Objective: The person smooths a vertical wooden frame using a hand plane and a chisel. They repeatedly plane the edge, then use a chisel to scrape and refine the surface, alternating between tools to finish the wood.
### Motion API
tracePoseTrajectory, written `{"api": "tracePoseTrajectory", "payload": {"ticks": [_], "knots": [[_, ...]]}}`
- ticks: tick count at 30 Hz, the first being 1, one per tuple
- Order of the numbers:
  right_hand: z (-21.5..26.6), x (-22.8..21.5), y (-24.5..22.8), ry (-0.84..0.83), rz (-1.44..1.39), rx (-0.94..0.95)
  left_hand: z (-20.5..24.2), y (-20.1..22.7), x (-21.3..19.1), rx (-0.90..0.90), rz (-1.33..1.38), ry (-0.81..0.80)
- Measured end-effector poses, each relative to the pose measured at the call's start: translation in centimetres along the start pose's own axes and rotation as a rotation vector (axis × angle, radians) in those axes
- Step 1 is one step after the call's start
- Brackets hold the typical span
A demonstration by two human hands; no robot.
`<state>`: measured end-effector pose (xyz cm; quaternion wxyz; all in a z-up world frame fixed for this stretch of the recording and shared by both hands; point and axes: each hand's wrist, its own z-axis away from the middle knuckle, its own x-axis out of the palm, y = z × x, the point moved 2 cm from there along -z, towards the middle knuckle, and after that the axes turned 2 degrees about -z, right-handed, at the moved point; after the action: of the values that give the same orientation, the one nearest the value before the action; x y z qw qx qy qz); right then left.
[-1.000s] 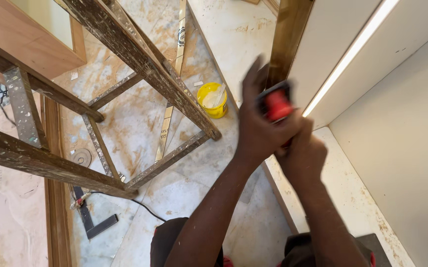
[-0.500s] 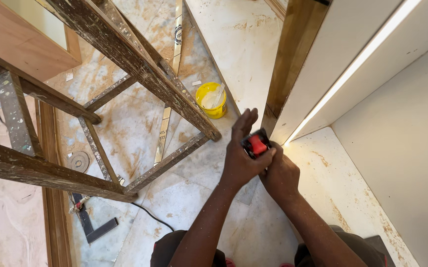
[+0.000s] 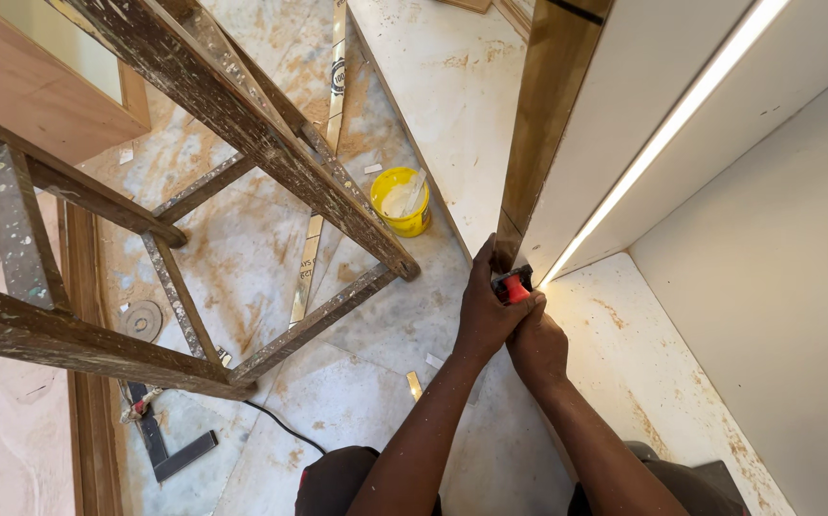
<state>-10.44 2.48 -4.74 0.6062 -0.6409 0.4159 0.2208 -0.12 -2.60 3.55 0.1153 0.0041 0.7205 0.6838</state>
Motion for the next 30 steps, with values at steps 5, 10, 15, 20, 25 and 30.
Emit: {"api": "tracePoseTrajectory", "payload": {"ticks": [5, 10, 15, 20, 25, 30], "knots": [[0.0, -0.3, -0.2, 0.037, 0.023, -0.049, 0.2, 0.0, 0.4, 0.057, -0.017, 0.045], [-0.8, -3.1, -2.2, 0.098, 0.034, -0.13, -0.1, 3.4, -0.3, 0.118, -0.031, 0.082], [-2.1, -7.6, -5.7, 0.124, 0.103, -0.15, -0.4, 8.6, -1.3, 0.213, -0.009, 0.086], [-3.3, -14.3, -10.2, 0.243, 0.094, -0.276, -1.3, 15.5, -2.4, 0.42, 0.001, 0.119], [-5.1, -20.9, -14.5, 0.324, 0.087, -0.273, -2.5, 22.5, -3.6, 0.571, 0.031, 0.115], [-5.6, -22.7, -16.6, 0.27, 0.115, -0.214, -2.5, 25.1, -4.4, 0.583, 0.031, 0.08]]}}
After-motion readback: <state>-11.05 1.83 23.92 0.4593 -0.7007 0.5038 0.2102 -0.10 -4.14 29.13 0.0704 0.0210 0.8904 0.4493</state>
